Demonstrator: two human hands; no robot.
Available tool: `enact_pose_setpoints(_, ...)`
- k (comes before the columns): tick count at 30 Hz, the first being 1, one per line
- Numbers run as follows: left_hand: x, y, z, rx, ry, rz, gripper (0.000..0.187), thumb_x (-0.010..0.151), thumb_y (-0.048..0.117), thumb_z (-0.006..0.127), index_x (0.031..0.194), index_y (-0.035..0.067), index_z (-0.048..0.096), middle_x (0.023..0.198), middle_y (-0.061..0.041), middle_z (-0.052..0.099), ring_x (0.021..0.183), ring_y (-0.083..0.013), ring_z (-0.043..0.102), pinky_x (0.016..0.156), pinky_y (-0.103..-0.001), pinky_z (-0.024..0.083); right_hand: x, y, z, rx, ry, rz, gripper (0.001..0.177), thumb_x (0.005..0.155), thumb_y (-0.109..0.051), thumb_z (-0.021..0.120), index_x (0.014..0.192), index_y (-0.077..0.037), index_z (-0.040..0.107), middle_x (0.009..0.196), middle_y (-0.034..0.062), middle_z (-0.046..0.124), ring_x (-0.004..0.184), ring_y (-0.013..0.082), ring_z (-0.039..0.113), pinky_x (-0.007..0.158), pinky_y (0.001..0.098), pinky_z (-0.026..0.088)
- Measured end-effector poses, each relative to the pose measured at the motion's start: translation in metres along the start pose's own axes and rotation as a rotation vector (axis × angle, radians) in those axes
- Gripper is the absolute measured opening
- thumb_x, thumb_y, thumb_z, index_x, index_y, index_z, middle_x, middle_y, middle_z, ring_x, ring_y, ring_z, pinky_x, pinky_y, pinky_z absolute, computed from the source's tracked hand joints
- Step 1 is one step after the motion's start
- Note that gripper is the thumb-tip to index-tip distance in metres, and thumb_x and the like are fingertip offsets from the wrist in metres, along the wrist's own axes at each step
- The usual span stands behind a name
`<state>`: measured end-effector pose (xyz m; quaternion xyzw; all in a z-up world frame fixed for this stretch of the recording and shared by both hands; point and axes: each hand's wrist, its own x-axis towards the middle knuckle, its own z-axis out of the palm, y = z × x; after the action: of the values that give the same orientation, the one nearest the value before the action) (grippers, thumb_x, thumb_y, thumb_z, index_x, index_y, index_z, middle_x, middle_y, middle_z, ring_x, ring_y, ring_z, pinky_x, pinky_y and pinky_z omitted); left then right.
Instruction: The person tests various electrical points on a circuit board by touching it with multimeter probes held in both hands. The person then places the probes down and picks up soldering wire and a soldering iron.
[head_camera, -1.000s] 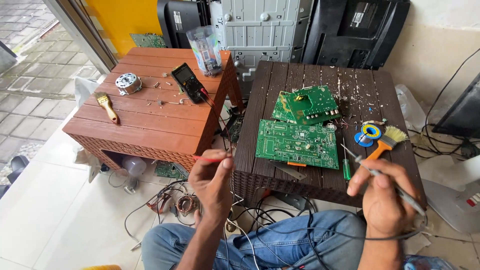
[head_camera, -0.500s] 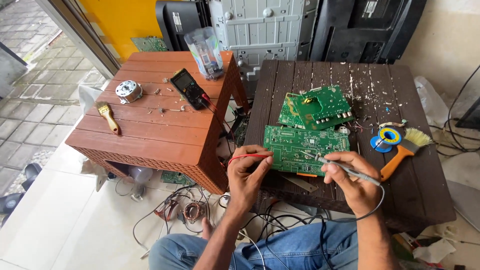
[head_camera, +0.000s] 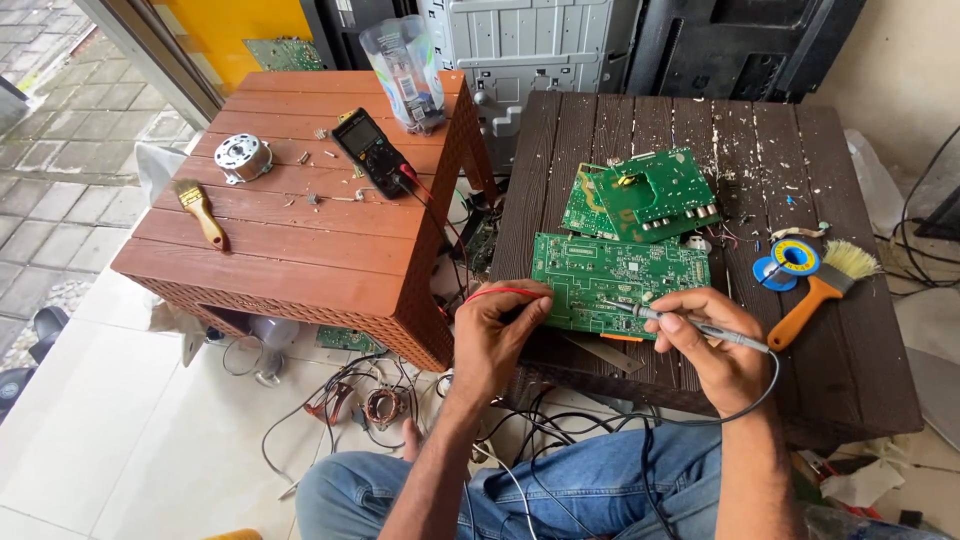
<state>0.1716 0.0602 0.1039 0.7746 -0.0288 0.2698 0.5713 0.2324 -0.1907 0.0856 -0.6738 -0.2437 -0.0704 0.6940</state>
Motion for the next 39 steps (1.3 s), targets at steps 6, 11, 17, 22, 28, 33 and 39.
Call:
enact_pose_setpoints(6, -0.002, 0.002, -0.001, 0.002, 0.011, -0.008, 0.013, 0.090, 0.022, 0.080, 0.084, 0.011, 0.081, 0.091, -0.007, 0.082, 0.085, -0.0276, 0.076, 0.081, -0.033, 0.054, -0.002, -0.008, 0.002, 0.032, -0.010, -0.022, 0.022, 0.091, -0.010, 0.069, 0.103, 0.009, 0.071, 0.074, 0.0199, 0.071, 0.060, 0.0190, 0.070, 0.064, 0.0332, 0.060)
enact_pose_setpoints(11, -0.001, 0.005, -0.002, 0.023, 0.019, 0.001, 0.014, 0.091, 0.022, 0.079, 0.084, 0.011, 0.080, 0.091, -0.008, 0.081, 0.086, -0.0297, 0.077, 0.080, -0.034, 0.054, 0.000, -0.031, 0.020, -0.068, -0.123, -0.130, 0.021, 0.087, -0.011, 0.072, 0.096, 0.007, 0.075, 0.061, 0.0151, 0.071, 0.051, 0.0177, 0.071, 0.056, 0.0291, 0.059)
enact_pose_setpoints(17, -0.002, 0.003, 0.001, 0.021, 0.024, 0.003, 0.015, 0.092, 0.022, 0.078, 0.085, 0.008, 0.079, 0.091, -0.007, 0.081, 0.092, -0.0297, 0.078, 0.087, -0.033, 0.051, 0.006, -0.026, 0.035, -0.104, -0.186, -0.180, 0.015, 0.087, -0.009, 0.072, 0.092, 0.005, 0.076, 0.059, 0.0127, 0.070, 0.049, 0.0152, 0.070, 0.051, 0.0275, 0.058)
enact_pose_setpoints(22, -0.004, 0.004, 0.004, 0.042, 0.048, -0.014, 0.016, 0.094, 0.023, 0.077, 0.086, 0.010, 0.080, 0.089, -0.005, 0.081, 0.094, -0.0270, 0.078, 0.090, -0.032, 0.050, 0.005, -0.015, 0.030, -0.061, -0.162, -0.139, 0.015, 0.088, -0.008, 0.070, 0.093, 0.006, 0.075, 0.060, 0.0117, 0.069, 0.048, 0.0134, 0.069, 0.051, 0.0264, 0.057)
enact_pose_setpoints(28, -0.002, 0.010, 0.005, 0.095, 0.061, -0.005, 0.013, 0.092, 0.023, 0.078, 0.086, 0.012, 0.080, 0.088, -0.005, 0.081, 0.091, -0.0306, 0.078, 0.091, -0.033, 0.050, 0.005, -0.018, 0.032, -0.088, -0.167, -0.149, 0.013, 0.087, -0.007, 0.071, 0.090, 0.005, 0.075, 0.059, 0.0115, 0.069, 0.047, 0.0136, 0.069, 0.049, 0.0261, 0.056)
enact_pose_setpoints(33, -0.002, 0.007, 0.005, 0.092, 0.059, -0.007, 0.012, 0.093, 0.023, 0.078, 0.087, 0.012, 0.080, 0.089, -0.003, 0.082, 0.091, -0.0286, 0.078, 0.092, -0.034, 0.049, 0.005, -0.016, 0.032, -0.141, -0.170, -0.152, 0.011, 0.086, -0.006, 0.071, 0.090, 0.004, 0.076, 0.057, 0.0115, 0.068, 0.046, 0.0141, 0.068, 0.049, 0.0259, 0.055)
enact_pose_setpoints(39, 0.000, 0.010, 0.005, 0.097, 0.067, 0.013, 0.010, 0.091, 0.021, 0.079, 0.086, 0.013, 0.081, 0.089, -0.004, 0.081, 0.084, -0.0307, 0.077, 0.082, -0.033, 0.053, 0.003, -0.015, 0.031, -0.164, -0.166, -0.163, 0.010, 0.087, -0.006, 0.071, 0.089, 0.002, 0.076, 0.057, 0.0106, 0.067, 0.046, 0.0139, 0.068, 0.048, 0.0259, 0.055)
